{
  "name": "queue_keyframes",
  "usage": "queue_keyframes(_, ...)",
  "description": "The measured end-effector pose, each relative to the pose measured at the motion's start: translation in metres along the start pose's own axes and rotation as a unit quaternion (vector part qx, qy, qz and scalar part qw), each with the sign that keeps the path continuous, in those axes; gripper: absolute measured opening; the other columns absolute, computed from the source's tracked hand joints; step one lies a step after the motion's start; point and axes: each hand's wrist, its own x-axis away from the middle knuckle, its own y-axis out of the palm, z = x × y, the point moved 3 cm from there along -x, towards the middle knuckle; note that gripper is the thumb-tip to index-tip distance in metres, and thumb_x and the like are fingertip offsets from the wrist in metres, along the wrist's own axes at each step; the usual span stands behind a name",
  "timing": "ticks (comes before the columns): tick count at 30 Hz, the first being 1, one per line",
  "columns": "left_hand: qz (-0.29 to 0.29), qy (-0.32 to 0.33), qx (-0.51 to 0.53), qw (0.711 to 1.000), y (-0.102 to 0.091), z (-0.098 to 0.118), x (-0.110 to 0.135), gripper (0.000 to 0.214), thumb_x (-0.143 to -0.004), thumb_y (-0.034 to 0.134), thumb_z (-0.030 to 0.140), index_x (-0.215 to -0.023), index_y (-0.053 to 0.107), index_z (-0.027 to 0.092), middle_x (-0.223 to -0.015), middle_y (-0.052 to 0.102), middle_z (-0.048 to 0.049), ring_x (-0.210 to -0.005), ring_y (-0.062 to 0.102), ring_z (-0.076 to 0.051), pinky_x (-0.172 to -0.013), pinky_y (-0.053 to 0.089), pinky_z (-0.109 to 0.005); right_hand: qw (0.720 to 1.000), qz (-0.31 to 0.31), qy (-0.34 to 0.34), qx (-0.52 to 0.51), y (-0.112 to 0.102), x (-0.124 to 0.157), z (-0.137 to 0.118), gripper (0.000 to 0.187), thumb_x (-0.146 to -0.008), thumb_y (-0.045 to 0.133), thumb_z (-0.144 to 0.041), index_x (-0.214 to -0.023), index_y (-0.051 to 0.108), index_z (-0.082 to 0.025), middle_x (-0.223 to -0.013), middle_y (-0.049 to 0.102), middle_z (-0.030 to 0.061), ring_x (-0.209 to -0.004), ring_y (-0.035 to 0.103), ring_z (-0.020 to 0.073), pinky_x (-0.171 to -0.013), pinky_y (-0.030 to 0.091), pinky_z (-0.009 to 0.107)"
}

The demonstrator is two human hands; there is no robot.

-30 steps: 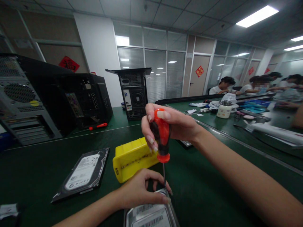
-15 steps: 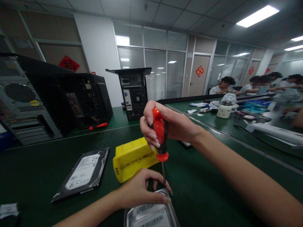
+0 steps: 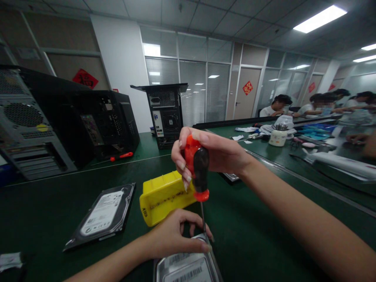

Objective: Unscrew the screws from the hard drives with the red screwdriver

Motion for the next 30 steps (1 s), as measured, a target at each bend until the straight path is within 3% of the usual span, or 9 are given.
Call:
queue_keyframes(15, 0.003, -0.004, 0.009, 1.000, 0.0003, -0.0034, 0.0004, 0.035, -0.069, 0.073, 0.049, -0.094, 0.072, 0.023, -0.068, 0.051, 0.0029, -0.058, 0.036, -0.009, -0.050, 0.023, -0.021, 1.000, -0.016, -0.017, 0.011, 0.0000, 0.0011, 0.0021, 0.016, -0.090, 0.052, -0.030, -0.092, 0.042, -0.018, -0.076, 0.062, 0.0010, -0.065, 0.062, 0.0101, -0.063, 0.050, 0.024)
queue_keyframes(22, 0.000, 0.001, 0.003, 1.000, 0.0001, -0.0011, 0.0006, 0.034, -0.069, 0.074, 0.047, -0.093, 0.072, 0.023, -0.067, 0.050, 0.0038, -0.059, 0.037, -0.009, -0.050, 0.023, -0.021, 0.999, -0.001, -0.027, 0.021, 0.0000, -0.0006, 0.0041, 0.011, -0.092, 0.047, -0.028, -0.094, 0.042, -0.019, -0.069, 0.054, -0.0034, -0.058, 0.055, 0.0079, -0.057, 0.048, 0.023)
queue_keyframes(26, 0.000, 0.004, -0.002, 1.000, -0.0003, 0.0010, 0.0007, 0.033, -0.070, 0.073, 0.046, -0.093, 0.072, 0.023, -0.066, 0.049, 0.0040, -0.059, 0.037, -0.008, -0.051, 0.024, -0.021, 0.998, -0.006, -0.042, 0.049, -0.0011, -0.0018, 0.0036, 0.016, -0.094, 0.043, -0.032, -0.093, 0.047, -0.016, -0.070, 0.052, -0.0020, -0.059, 0.053, 0.0080, -0.057, 0.046, 0.022)
queue_keyframes(30, -0.001, 0.004, 0.003, 1.000, -0.0004, 0.0010, 0.0002, 0.034, -0.070, 0.073, 0.047, -0.094, 0.072, 0.023, -0.071, 0.054, 0.0027, -0.062, 0.038, -0.009, -0.053, 0.026, -0.021, 0.999, -0.035, -0.003, 0.016, 0.0023, -0.0029, 0.0039, 0.028, -0.095, 0.032, -0.039, -0.089, 0.047, -0.016, -0.073, 0.050, 0.0001, -0.062, 0.051, 0.0099, -0.061, 0.045, 0.025)
